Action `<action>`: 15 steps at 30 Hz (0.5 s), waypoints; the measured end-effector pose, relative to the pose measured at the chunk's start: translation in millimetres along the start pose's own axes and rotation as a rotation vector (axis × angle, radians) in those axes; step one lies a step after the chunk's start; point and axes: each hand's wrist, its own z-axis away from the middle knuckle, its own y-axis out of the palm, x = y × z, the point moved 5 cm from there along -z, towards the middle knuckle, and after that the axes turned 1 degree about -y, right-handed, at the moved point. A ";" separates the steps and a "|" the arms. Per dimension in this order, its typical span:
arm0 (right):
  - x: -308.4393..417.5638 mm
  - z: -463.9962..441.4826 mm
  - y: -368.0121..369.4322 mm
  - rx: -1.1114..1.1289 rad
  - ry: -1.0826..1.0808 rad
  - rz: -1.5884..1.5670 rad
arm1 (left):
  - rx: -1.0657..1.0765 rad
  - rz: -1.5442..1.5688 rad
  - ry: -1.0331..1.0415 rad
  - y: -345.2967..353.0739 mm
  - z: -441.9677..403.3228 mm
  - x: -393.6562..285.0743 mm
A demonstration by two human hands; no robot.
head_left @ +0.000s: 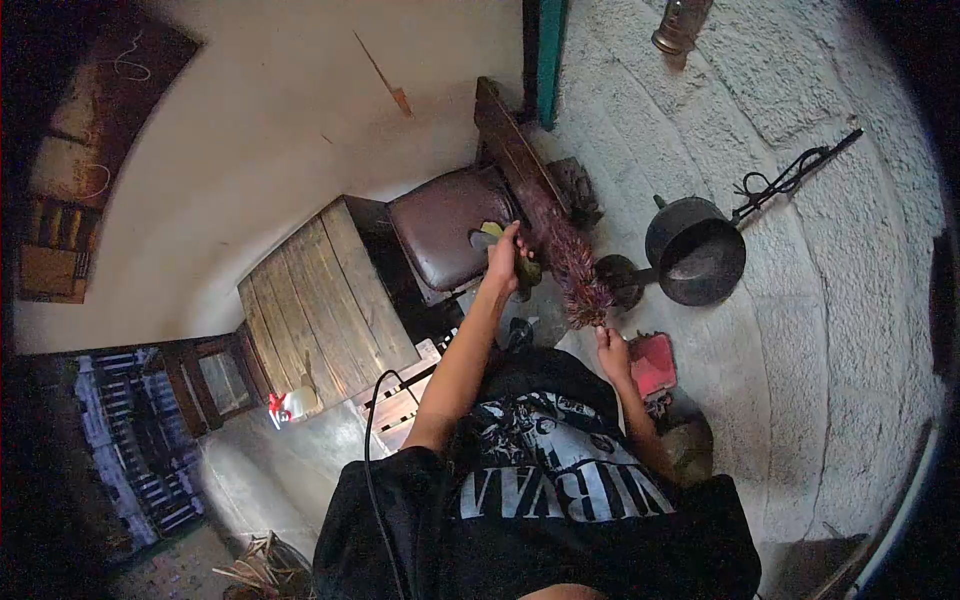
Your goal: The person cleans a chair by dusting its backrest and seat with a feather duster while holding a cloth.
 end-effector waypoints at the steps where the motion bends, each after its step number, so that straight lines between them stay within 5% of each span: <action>1: 0.5 -1.8 -1.8 0.038 -0.017 0.044 | 0.008 -0.003 0.008 1.9 -2.6 -0.4; 15: 35.2 -20.7 -2.7 0.048 -0.127 0.000 | 0.018 0.038 0.099 -8.0 -0.5 -2.4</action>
